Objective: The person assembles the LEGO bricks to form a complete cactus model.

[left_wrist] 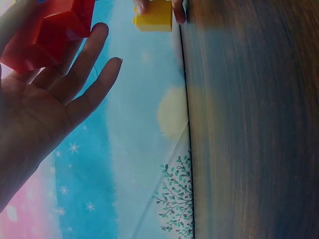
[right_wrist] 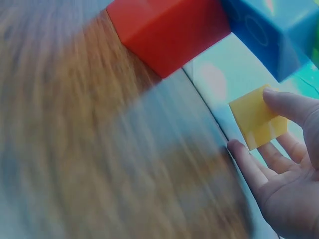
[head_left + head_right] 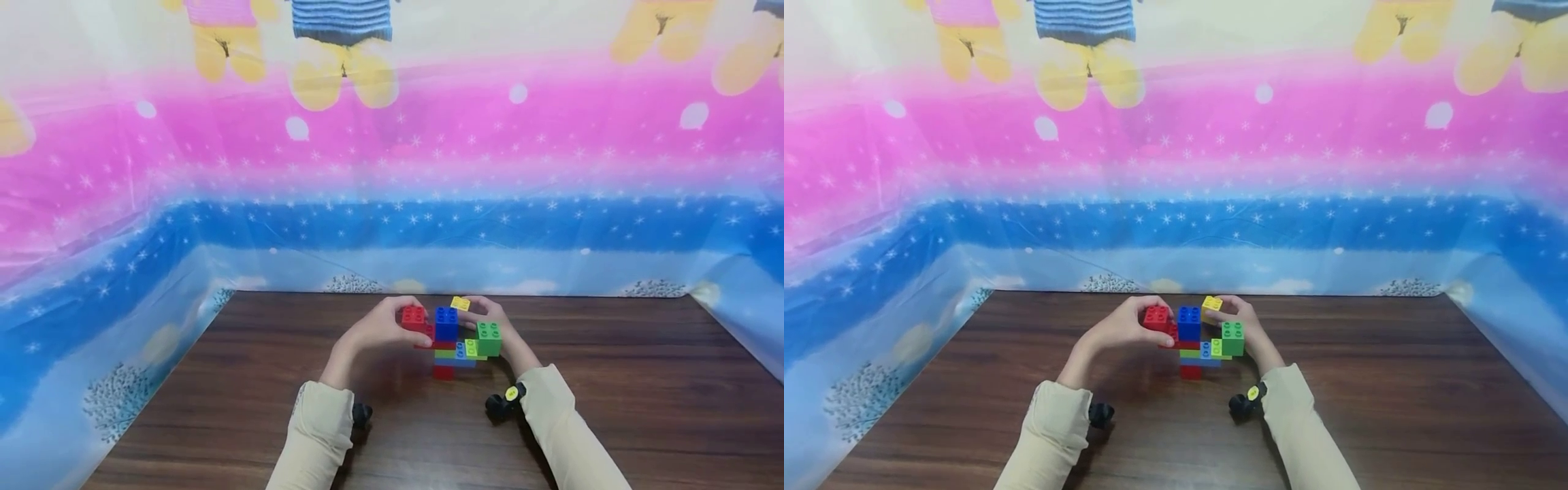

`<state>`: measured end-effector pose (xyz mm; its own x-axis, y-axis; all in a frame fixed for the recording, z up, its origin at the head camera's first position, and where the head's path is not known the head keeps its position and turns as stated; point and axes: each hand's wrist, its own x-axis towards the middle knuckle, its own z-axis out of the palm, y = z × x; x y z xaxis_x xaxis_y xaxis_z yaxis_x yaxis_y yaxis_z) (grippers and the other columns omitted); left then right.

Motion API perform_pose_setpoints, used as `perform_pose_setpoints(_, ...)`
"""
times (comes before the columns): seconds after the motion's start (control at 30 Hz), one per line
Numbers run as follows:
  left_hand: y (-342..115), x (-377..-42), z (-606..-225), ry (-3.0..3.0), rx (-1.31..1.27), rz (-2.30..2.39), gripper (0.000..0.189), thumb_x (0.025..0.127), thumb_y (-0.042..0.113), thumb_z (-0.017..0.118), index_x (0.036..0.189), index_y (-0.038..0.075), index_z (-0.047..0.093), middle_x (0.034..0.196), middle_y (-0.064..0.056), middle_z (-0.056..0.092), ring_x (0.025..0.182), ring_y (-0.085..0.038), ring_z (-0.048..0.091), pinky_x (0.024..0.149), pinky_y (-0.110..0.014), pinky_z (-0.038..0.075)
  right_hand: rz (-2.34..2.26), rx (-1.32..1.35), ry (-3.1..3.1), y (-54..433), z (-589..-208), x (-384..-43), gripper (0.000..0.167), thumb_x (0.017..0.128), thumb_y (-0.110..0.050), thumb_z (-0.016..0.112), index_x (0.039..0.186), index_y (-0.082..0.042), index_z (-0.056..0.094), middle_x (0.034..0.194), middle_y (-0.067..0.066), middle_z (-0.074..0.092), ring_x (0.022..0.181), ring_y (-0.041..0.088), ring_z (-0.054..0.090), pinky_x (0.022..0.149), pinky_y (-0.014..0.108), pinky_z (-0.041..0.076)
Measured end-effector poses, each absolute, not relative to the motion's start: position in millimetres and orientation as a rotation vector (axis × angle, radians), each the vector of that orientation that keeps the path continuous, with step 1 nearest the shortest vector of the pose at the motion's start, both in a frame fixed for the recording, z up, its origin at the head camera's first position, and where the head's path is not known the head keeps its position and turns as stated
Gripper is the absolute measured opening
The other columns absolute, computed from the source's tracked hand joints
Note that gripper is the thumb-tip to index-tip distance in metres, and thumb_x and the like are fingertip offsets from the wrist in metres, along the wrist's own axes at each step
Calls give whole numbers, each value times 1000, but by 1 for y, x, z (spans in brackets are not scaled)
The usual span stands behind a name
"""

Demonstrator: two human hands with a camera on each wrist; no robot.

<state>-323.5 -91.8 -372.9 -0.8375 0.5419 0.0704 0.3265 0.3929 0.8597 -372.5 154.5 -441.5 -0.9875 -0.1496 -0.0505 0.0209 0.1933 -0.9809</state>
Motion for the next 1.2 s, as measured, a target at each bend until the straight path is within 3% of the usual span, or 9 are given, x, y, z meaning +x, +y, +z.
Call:
perform_pose_setpoints(0.17, -93, -320, -373, 2366, 764, 1456, 40, 78, 16, 80, 110, 8, 58, 101, -10, 68, 89, -19, 66, 78, -33, 59, -1860, -19, 2345, 165, -451, -377, 59, 93, -29, 66, 142, -6, 43, 142, 23, 49, 99, 17, 64, 77, 24, 55)
perform_pose_setpoints(0.33, -96, -318, -371, 2320, 716, 1494, 40, 77, 15, 80, 110, 9, 57, 102, -9, 68, 93, -22, 67, 82, -41, 59, -1869, -42, 2370, 175, -454, -378, 59, 94, -28, 63, 144, -5, 41, 142, 22, 47, 87, 8, 61, 69, 22, 54)
perform_pose_setpoints(0.63, -93, -321, -374, 2370, 793, 1430, 41, 79, 14, 79, 112, 5, 58, 100, -10, 68, 88, -18, 66, 78, -33, 58, -1852, -41, 2438, 186, -449, -370, 56, 95, -37, 61, 139, -5, 46, 134, 17, 53, 106, 13, 57, 83, 19, 47)
perform_pose_setpoints(0.8, -93, -321, -372, 2367, 808, 1437, 36, 79, 13, 79, 108, 8, 58, 98, -10, 69, 85, -17, 66, 77, -33, 58, -1958, -86, 2353, 190, -435, -365, 60, 96, -35, 59, 144, -3, 39, 136, 16, 48, 111, 12, 55, 92, 19, 50)
perform_pose_setpoints(1.0, -93, -320, -372, 2337, 817, 1457, 35, 79, 12, 78, 108, 7, 58, 98, -12, 69, 84, -18, 66, 79, -39, 59, -2118, -108, 2225, 197, -422, -362, 64, 98, -31, 58, 147, 1, 31, 135, 10, 42, 110, 5, 53, 114, 39, 39)
perform_pose_setpoints(1.2, -93, -318, -372, 2336, 802, 1464, 36, 79, 13, 78, 109, 7, 58, 99, -11, 68, 85, -18, 66, 79, -37, 58, -2147, -131, 2207, 201, -411, -360, 64, 99, -30, 55, 148, 1, 29, 135, 11, 40, 111, 5, 51, 118, 43, 32)
